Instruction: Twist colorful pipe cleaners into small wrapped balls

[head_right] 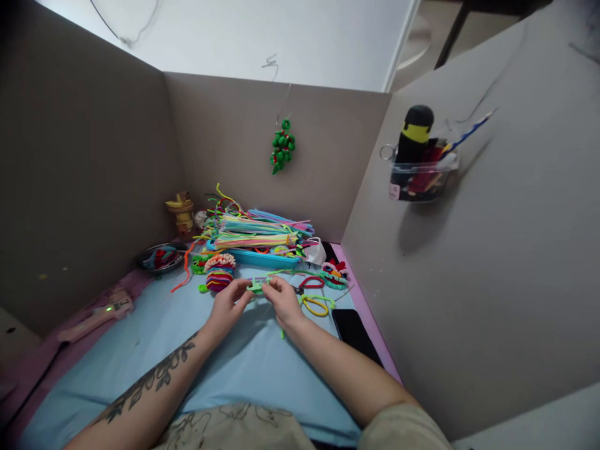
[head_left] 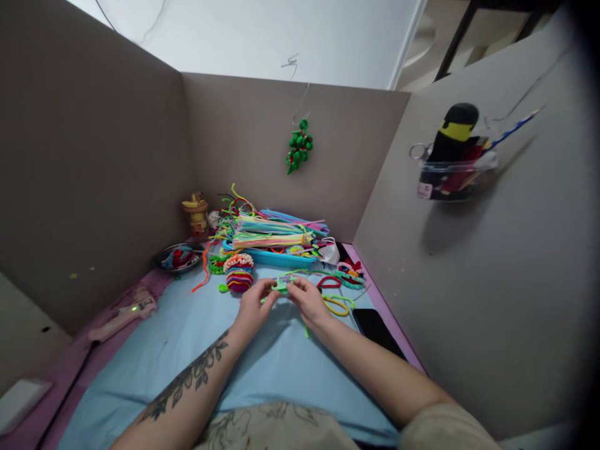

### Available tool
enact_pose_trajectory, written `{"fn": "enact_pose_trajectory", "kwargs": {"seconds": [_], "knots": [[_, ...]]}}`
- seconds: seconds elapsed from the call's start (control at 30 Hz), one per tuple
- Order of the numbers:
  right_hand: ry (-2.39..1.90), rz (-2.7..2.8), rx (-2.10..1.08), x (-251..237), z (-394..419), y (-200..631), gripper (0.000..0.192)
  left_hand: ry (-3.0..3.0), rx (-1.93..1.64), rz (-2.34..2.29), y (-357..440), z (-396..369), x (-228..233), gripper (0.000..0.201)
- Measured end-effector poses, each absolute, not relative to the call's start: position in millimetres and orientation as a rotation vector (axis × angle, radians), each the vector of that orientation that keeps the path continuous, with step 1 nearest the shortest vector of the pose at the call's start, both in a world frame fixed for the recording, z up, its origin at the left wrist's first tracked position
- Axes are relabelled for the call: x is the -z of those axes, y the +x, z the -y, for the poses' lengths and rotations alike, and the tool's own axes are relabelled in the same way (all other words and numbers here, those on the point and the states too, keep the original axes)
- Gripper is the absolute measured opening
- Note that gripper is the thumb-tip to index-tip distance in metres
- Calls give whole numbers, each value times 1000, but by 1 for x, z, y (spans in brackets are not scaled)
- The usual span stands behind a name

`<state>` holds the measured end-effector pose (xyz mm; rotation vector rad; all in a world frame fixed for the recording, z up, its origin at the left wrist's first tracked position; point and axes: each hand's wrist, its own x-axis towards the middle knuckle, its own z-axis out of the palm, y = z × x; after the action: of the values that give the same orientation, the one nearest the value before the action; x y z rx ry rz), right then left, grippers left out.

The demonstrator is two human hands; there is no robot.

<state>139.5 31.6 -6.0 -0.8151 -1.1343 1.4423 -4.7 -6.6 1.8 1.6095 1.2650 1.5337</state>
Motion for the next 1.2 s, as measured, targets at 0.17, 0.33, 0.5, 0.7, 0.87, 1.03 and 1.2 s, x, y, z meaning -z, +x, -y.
{"fn": "enact_pose_trajectory", "kwargs": {"seconds": [0.17,0.33,0.5,0.7,0.87,1.03,1.2], "knots": [[-824,1208,-1344,9,-25,135,31,1689,-1662,-1343,-5,10,-1,19],[-888,1376,-1126,12,-26,138,31,1640,-1751,-1386,-5,11,0,24],[-881,1447,-952,5,-22,140,21,1682,-1798,-1502,-8,9,-2,14],[-839,1435,-977,5,-18,139,19,1415,-1678,-1527,-6,6,1,23],[-861,1440,-961,9,-22,138,19,1403,-1621,-1478,-4,6,1,24],[-914,1484,-952,8,-22,138,20,1301,-1596,-1377,-1,3,3,26],[-900,1521,-955,8,-25,140,19,1148,-1596,-1133,2,2,5,29]]}}
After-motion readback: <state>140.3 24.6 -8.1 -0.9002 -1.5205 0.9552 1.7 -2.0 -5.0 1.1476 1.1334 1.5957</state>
